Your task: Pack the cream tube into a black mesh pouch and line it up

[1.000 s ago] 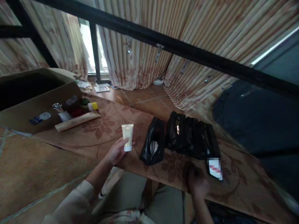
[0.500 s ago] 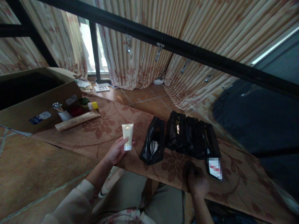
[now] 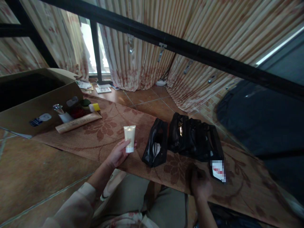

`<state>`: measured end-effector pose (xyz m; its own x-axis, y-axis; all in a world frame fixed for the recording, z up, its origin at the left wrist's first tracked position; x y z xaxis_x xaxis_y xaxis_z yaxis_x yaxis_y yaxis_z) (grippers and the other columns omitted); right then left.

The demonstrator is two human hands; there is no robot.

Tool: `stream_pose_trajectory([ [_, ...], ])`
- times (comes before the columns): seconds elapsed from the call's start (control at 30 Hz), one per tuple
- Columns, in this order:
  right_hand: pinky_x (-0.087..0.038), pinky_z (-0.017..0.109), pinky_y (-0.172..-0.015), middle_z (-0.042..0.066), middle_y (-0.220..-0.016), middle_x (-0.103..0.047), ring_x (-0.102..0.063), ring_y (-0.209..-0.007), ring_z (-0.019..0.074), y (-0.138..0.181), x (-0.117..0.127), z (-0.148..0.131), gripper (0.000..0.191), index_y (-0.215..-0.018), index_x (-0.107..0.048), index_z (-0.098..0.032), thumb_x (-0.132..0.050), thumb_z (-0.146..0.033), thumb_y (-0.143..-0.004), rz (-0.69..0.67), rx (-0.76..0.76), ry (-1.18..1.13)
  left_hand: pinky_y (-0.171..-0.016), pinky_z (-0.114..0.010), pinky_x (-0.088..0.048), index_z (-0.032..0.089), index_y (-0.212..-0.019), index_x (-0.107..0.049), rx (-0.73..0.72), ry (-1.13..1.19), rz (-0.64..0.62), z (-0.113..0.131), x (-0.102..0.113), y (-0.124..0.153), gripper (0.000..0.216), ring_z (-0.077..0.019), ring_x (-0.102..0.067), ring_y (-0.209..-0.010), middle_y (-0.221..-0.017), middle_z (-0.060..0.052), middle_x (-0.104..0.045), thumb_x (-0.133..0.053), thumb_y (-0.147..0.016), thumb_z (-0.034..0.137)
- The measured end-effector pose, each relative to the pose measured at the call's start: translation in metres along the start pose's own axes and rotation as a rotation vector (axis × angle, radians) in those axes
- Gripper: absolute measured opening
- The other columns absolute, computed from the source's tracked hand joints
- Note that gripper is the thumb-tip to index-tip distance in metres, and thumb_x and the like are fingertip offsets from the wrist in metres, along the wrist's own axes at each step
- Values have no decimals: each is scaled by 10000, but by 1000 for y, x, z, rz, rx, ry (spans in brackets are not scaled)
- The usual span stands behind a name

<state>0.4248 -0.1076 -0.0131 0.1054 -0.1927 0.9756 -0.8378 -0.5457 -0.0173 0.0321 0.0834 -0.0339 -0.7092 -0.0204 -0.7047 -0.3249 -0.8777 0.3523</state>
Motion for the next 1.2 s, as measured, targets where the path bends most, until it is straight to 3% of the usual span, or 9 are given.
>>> stream_pose_trajectory([
  [0.97, -325, 299, -564, 107, -916, -692, -606, -745, 252, 0, 2, -3, 452, -1002, -662, -207, -370, -523, -866, 46, 41, -26, -766, -255, -550, 88, -1001, -616, 15, 5, 7, -2, 2, -2, 218, -169, -681, -807, -942, -119, -703, -627, -808, 188],
  [1.2, -321, 296, -561, 93, -944, -693, -610, -757, 250, -1, 1, -2, 421, -1005, -663, -224, -388, -511, -868, 43, 33, -11, -788, -299, -556, 76, -1071, -598, 27, 7, 26, -1, 1, -2, 292, -185, -678, -817, -942, -135, -698, -551, -871, 284],
])
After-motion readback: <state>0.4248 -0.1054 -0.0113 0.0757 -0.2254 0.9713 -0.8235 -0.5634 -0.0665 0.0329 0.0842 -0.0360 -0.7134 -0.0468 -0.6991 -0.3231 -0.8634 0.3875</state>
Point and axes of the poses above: each hand's wrist, its own y-axis away from the middle knuckle, its own x-axis out of the back of the hand, z = x × y, the point moved 10 cm from there along -y, towards the middle knuckle
